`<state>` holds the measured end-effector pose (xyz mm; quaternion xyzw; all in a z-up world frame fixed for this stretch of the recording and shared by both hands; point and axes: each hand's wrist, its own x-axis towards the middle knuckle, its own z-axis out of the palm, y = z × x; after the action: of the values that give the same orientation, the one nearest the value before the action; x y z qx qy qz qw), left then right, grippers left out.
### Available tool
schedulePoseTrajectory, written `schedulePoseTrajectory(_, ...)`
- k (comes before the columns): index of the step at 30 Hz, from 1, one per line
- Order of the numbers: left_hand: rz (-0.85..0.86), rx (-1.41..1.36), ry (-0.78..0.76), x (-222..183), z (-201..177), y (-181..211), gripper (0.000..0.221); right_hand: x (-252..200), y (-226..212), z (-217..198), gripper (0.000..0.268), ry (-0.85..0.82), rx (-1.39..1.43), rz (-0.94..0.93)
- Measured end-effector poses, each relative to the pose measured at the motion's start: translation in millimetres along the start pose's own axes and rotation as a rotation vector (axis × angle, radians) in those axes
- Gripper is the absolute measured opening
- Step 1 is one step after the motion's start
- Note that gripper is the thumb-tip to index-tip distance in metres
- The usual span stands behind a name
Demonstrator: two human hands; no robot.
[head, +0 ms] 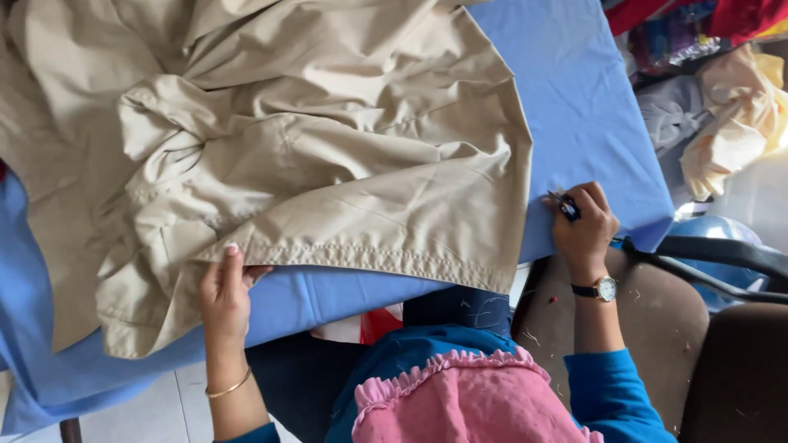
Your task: Trimming loose threads from a pair of tan trousers using small scissors at a quality control station.
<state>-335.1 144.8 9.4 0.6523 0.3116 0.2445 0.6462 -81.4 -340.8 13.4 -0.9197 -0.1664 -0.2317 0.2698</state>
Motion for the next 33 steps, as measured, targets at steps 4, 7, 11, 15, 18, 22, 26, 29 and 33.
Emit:
schedulePoseTrajectory(4,-0.049,-0.197,-0.075,6.3,-2.8,0.0,0.026,-10.8,21.4,-14.0,0.02,-0.213,0.271,0.016)
schedulePoseTrajectory(7,-0.075,-0.252,-0.047,9.8,-9.4,-16.3,0.024,-20.4,-19.6,-68.1,0.012,-0.584,0.57,0.386)
schedulePoseTrajectory(11,-0.087,-0.255,-0.013,2.9,3.3,10.1,0.033,-38.4,-5.9,-84.7,0.021,-1.329,0.664,0.303)
schedulePoseTrajectory(15,-0.004,0.381,0.209,-20.0,25.2,47.6,0.046,-13.5,-101.3,-94.2,0.017,-1.257,0.656,0.174)
schedulePoseTrajectory(18,0.216,0.871,0.473,-46.4,50.1,58.9,0.049,-10.9,-130.9,-75.7,0.013,-0.931,0.661,0.161)
schedulePoseTrajectory(22,0.779,0.75,0.349,-65.2,106.0,64.2,0.018,-17.8,-146.2,-28.9,0.033,-0.637,0.368,0.051)
schedulePoseTrajectory(26,0.661,0.827,-0.008,-57.8,129.9,60.5,0.05,-23.1,-140.9,1.7,0.043,-0.617,0.258,0.003)
schedulePoseTrajectory(29,0.635,1.025,0.027,-46.3,136.7,44.1,0.062,-30.3,-127.0,9.8,0.041,-0.567,0.221,0.002)
schedulePoseTrajectory(33,0.751,0.986,0.132,-42.2,146.7,34.9,0.024,-14.8,-128.3,-4.9,0.012,-0.437,0.557,0.259)
